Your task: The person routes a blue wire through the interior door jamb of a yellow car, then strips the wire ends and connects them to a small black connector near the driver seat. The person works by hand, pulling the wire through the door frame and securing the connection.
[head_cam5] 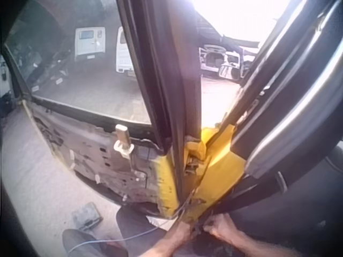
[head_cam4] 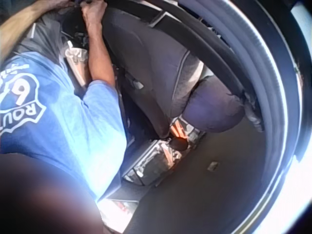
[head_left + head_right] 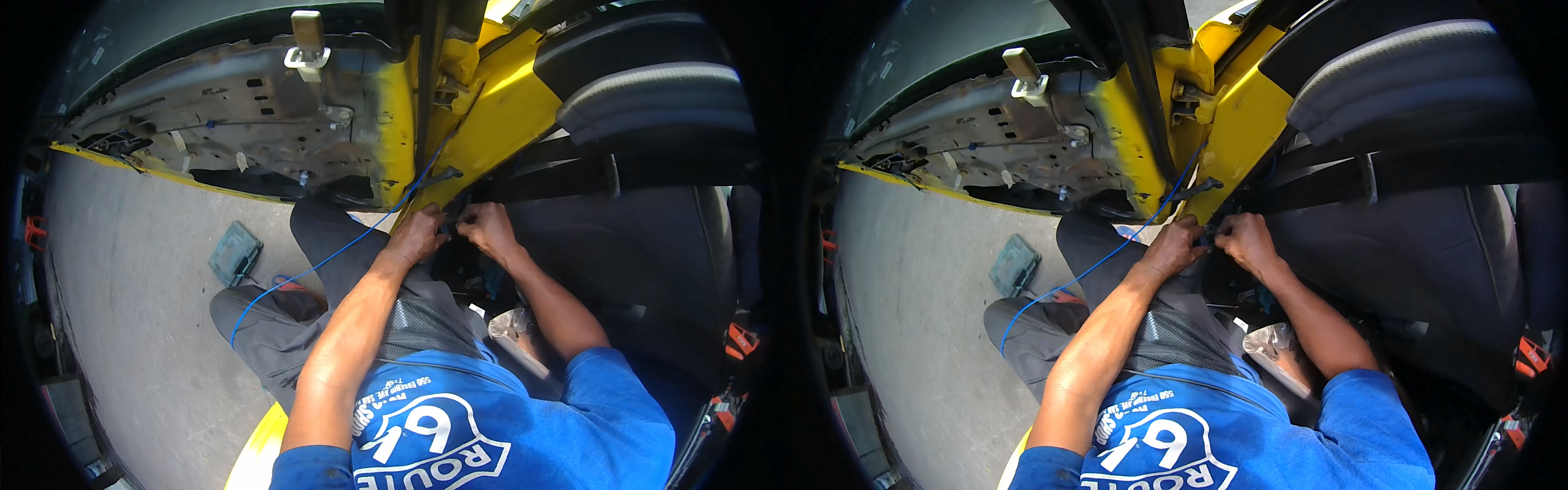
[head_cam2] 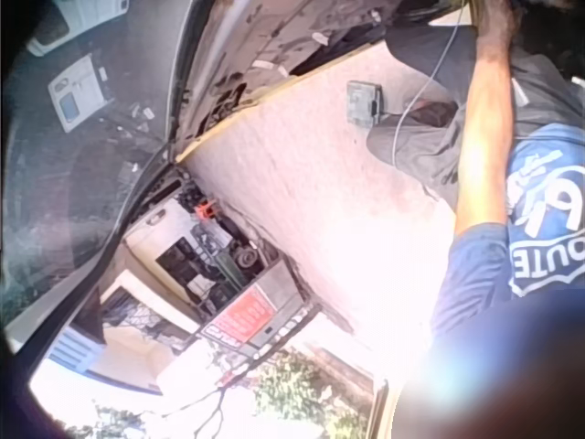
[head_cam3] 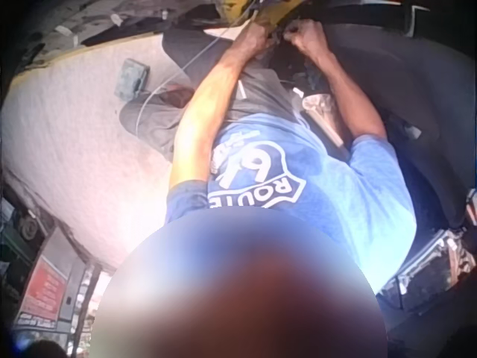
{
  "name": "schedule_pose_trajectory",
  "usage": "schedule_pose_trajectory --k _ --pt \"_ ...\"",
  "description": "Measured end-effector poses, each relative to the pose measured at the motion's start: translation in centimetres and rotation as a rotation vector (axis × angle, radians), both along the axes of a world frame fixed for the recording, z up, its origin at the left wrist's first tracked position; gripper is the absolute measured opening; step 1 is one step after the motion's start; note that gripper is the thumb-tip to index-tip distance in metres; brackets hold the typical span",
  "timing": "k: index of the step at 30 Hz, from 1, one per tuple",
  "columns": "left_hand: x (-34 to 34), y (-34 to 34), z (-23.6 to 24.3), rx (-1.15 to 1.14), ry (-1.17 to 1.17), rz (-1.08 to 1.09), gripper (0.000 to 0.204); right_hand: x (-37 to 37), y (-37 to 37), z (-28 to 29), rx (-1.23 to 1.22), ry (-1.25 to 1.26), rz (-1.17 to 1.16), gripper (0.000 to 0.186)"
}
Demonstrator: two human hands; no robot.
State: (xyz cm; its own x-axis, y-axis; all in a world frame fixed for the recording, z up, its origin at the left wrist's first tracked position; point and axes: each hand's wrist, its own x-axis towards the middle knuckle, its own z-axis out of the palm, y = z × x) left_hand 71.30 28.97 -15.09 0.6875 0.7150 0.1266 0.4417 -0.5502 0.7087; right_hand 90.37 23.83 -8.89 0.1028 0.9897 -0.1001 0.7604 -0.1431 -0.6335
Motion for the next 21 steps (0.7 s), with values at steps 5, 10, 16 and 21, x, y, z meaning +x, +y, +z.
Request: schedule_pose_trajectory --k 5,10,16,21 --pt "-0.3 0.2 0.0 -0.089 -0.011 0.015 0.036 -0.4 0.3 -0.3 0.000 0.048 -0.035 0.024" --pt "-0.2 0.5 0.0 -0.111 -0.217 0.091 0.041 0.7 -0.7 0.9 0.040 0.185 -0.025 0.019" --pt "-0.2 0.5 0.3 -0.155 -0.199 0.079 0.041 0.2 -1.5 0.8 0.226 0.066 0.073 0.015" --pt "-0.2 0.4 0.3 -0.139 -0.140 0.089 0.043 -0.6 -1.6 0.7 0.283 -0.026 0.126 0.015"
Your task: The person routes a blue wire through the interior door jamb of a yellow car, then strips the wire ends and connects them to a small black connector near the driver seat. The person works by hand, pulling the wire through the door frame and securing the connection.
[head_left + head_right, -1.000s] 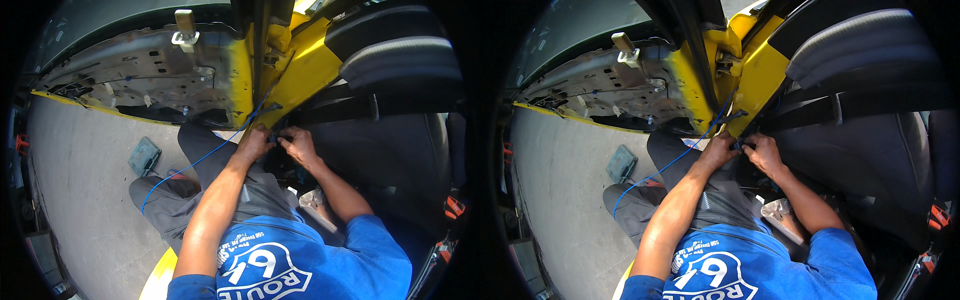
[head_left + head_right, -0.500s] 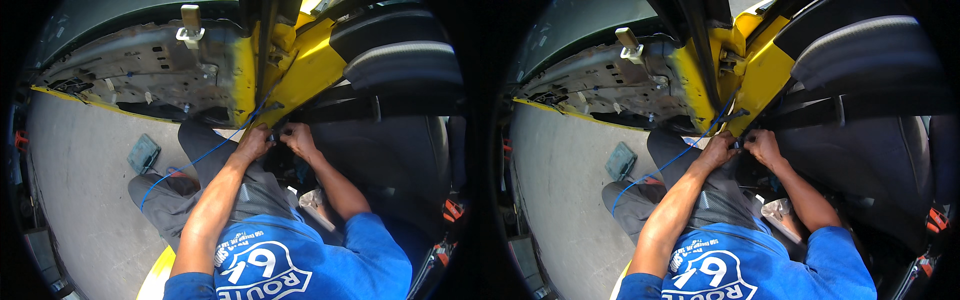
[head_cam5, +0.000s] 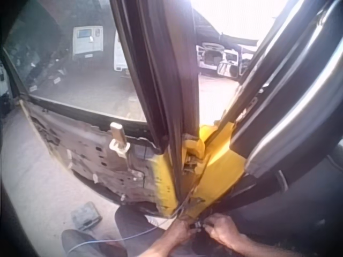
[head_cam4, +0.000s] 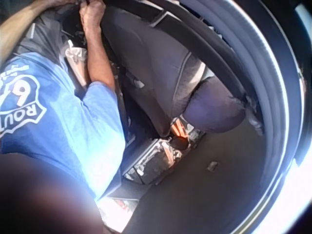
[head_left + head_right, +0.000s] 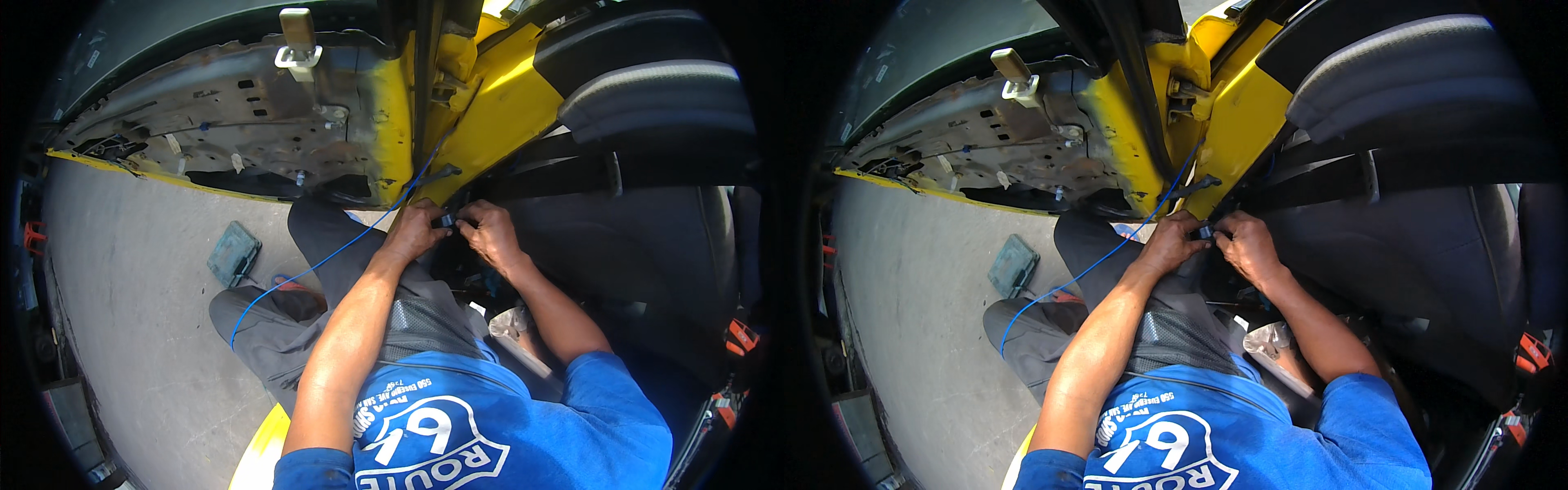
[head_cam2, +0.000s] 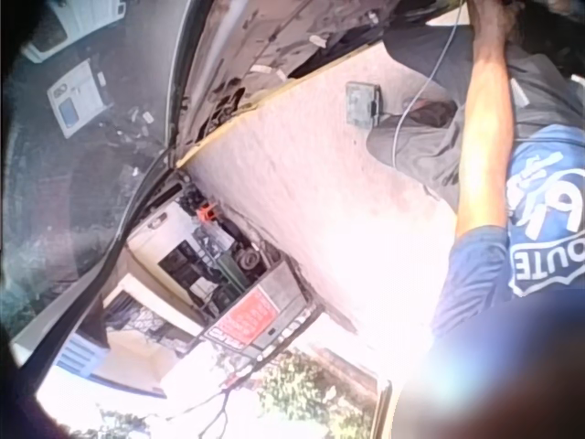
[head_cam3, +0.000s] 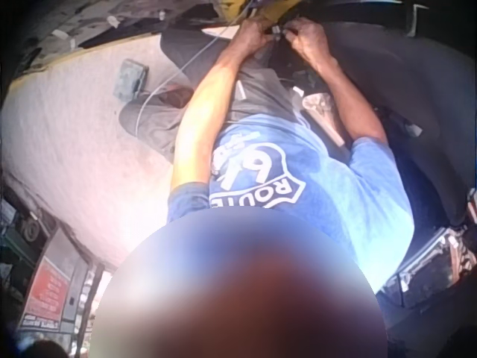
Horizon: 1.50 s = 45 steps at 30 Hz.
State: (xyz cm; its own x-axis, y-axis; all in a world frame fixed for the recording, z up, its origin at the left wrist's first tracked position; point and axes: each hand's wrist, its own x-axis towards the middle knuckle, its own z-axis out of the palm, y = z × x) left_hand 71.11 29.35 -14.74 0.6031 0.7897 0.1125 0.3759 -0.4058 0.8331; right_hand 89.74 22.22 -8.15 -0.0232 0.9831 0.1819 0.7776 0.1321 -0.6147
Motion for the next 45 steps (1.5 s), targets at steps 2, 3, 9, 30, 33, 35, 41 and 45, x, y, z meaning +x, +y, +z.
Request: schedule_pose_trajectory --k 2,3,9,30,33,35,41,45 --pt "0.1 -0.1 -0.1 0.014 0.015 -0.011 0.044 -0.3 -0.1 0.1 -0.030 -0.032 -0.010 0.015" --pt "0.1 -0.1 -0.2 0.011 0.038 -0.013 0.044 -0.5 -0.1 0.2 -0.041 -0.046 -0.014 0.016" --pt "-0.1 -0.3 -0.3 0.078 0.048 -0.044 0.040 -1.6 0.0 -0.3 -0.115 -0.105 -0.090 0.021" --pt "0.0 0.2 -0.1 -0.072 -0.140 -0.077 0.036 1.6 0.8 1.4 -0.117 0.225 0.212 0.035" --pt "-0.1 0.1 0.2 -0.069 -0.098 -0.086 0.040 1.7 0.7 1.5 -0.271 0.190 0.299 0.045" --pt "-0.1 -0.1 0.5 -0.172 -0.092 -0.073 0.042 1.5 0.7 1.1 -0.299 0.142 0.306 0.045" --pt "-0.3 0.0 0.9 -0.202 -0.067 -0.085 0.036 1.2 0.5 0.2 -0.300 0.170 0.289 0.042" --pt "-0.3 0.1 0.6 -0.185 -0.084 -0.101 0.031 1.3 0.3 -0.2 -0.313 0.178 0.270 0.040"
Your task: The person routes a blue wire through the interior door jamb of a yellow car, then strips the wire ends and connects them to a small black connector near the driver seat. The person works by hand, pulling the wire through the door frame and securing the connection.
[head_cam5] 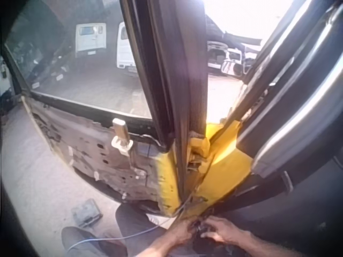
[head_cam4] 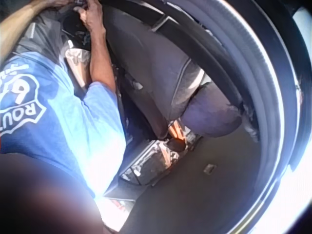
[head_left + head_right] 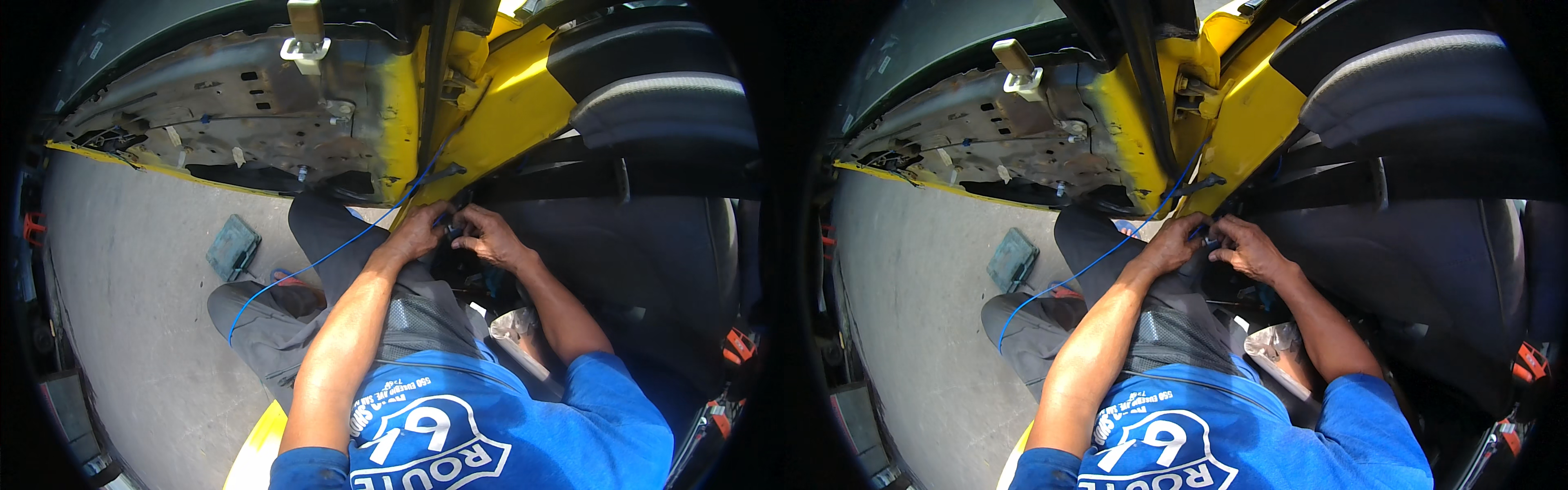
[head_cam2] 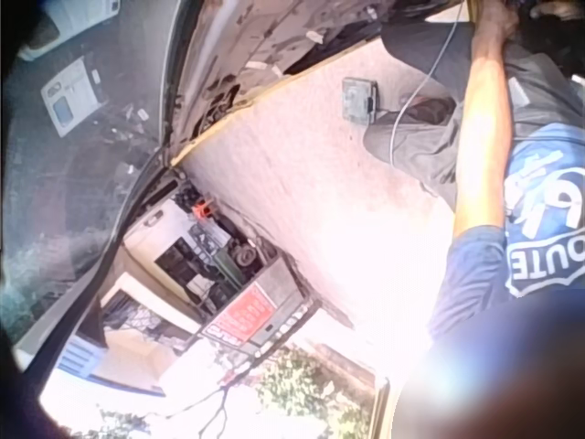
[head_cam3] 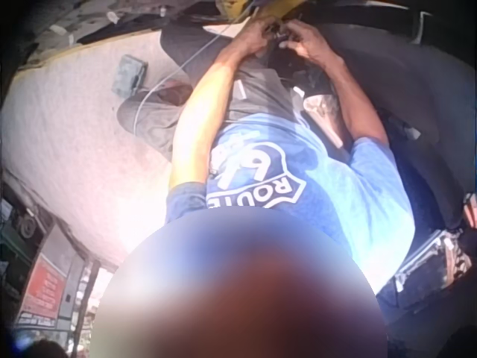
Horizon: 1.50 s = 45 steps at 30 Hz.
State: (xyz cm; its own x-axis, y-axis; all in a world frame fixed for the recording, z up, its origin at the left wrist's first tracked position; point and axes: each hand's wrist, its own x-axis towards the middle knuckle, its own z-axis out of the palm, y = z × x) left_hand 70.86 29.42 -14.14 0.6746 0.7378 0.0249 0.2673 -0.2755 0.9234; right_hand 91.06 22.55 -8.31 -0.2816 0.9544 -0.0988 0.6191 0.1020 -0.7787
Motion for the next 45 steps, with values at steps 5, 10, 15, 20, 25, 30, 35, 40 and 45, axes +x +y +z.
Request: schedule_pose_trajectory --k 5,10,15,20,25,30,35,40,45 --pt "-0.1 0.1 -0.2 -0.002 0.039 -0.023 0.034 -0.3 -0.5 -0.8 0.027 0.039 -0.050 0.037" --pt "-0.2 0.1 -0.4 -0.025 0.040 -0.057 0.040 0.1 -0.9 -1.5 0.083 0.020 -0.022 0.035" --pt "0.0 0.1 -0.8 -0.025 0.065 -0.096 0.037 -0.5 -1.6 -1.6 0.004 0.028 -0.084 0.035" --pt "0.1 0.0 -0.9 -0.003 0.053 -0.089 0.037 -0.7 -1.8 -1.2 -0.053 0.086 -0.128 0.034" --pt "-0.1 0.0 -0.6 -0.017 0.092 -0.093 0.041 -0.5 -1.7 -1.6 0.052 -0.015 -0.017 0.032" --pt "-0.2 0.0 -0.5 0.031 0.107 -0.106 0.040 -0.7 -2.2 -1.9 0.005 -0.037 -0.054 0.033" --pt "-0.1 0.0 -0.5 0.005 0.119 -0.116 0.039 -0.7 -2.2 -1.6 -0.007 0.040 -0.060 0.032" --pt "-0.2 0.0 -0.6 0.018 0.123 -0.115 0.040 -0.4 -2.1 -2.2 0.045 -0.015 0.012 0.032" --pt "-0.1 -0.1 -0.6 0.010 0.118 -0.147 0.041 -0.6 -2.5 -2.1 -0.064 0.106 -0.116 0.028"
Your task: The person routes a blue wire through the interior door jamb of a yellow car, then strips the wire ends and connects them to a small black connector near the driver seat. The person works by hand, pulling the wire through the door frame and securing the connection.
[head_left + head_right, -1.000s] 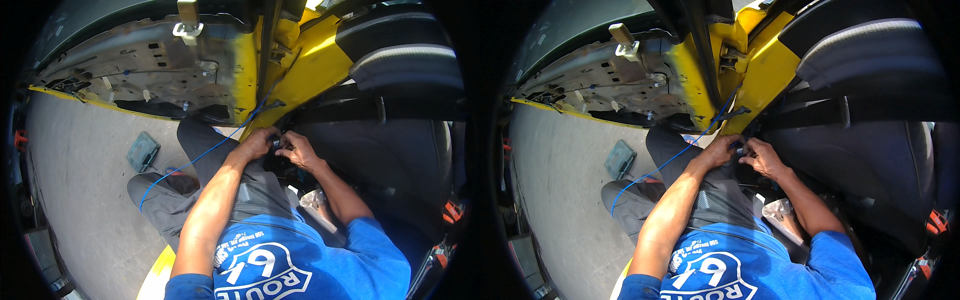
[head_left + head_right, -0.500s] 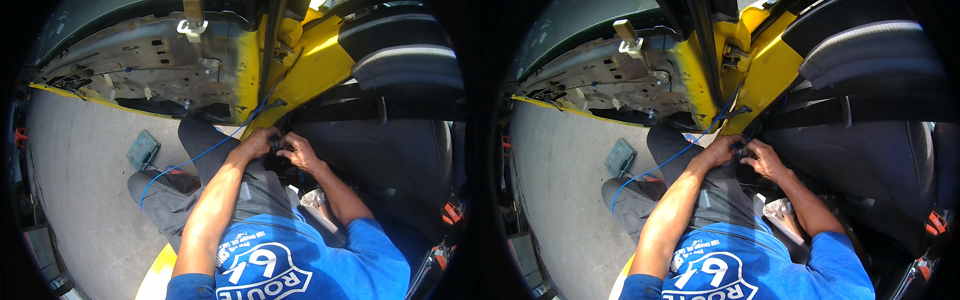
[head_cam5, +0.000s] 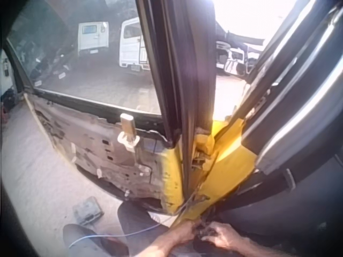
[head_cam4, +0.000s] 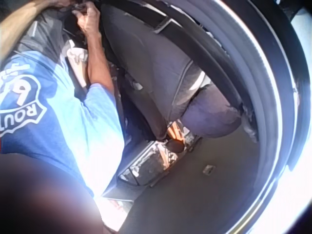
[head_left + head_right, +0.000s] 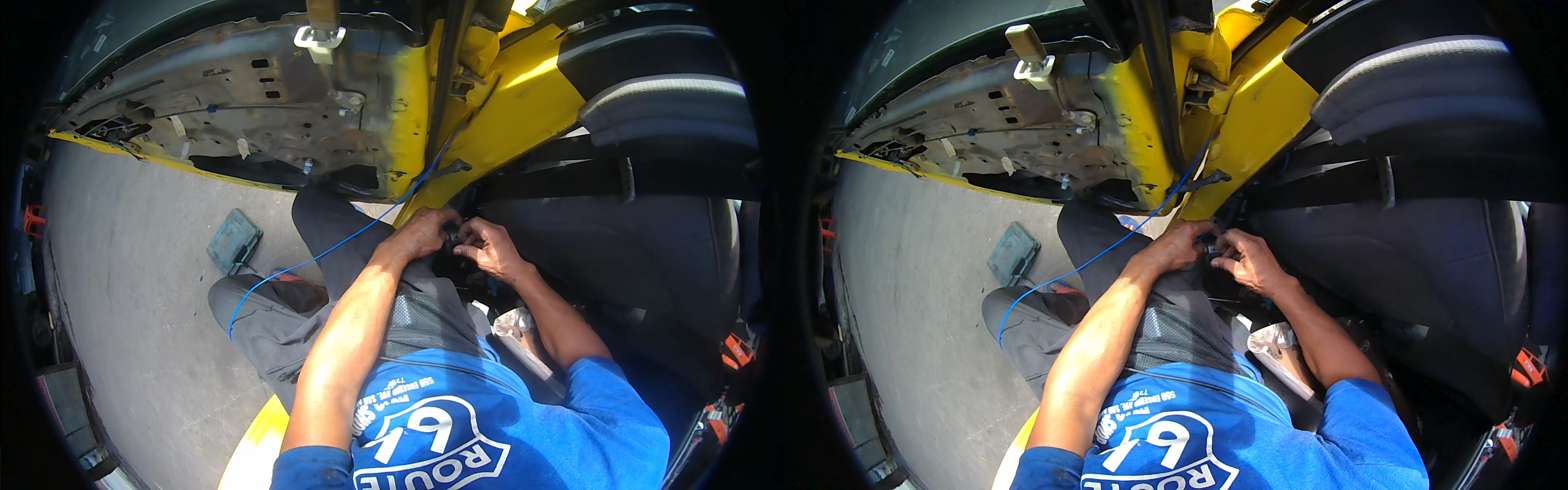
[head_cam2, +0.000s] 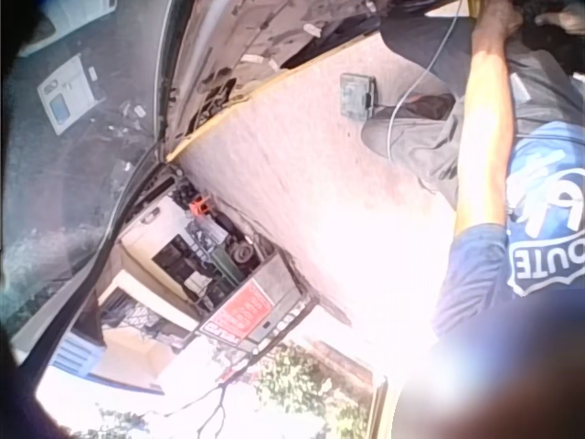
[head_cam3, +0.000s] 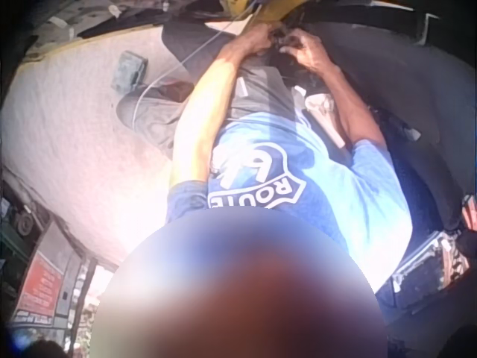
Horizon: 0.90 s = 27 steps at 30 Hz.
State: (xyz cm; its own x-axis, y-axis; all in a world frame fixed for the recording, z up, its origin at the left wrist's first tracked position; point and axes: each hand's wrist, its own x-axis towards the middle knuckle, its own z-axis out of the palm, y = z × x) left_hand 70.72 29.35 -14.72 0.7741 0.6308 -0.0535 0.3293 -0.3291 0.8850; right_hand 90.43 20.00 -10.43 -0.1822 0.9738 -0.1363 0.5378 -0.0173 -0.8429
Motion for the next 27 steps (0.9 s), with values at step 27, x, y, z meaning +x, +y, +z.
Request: schedule_pose_trajectory --k 27 --pt "0.0 0.0 -0.5 0.029 0.096 -0.106 0.041 1.2 2.7 3.9 -0.002 -0.328 0.343 0.020"
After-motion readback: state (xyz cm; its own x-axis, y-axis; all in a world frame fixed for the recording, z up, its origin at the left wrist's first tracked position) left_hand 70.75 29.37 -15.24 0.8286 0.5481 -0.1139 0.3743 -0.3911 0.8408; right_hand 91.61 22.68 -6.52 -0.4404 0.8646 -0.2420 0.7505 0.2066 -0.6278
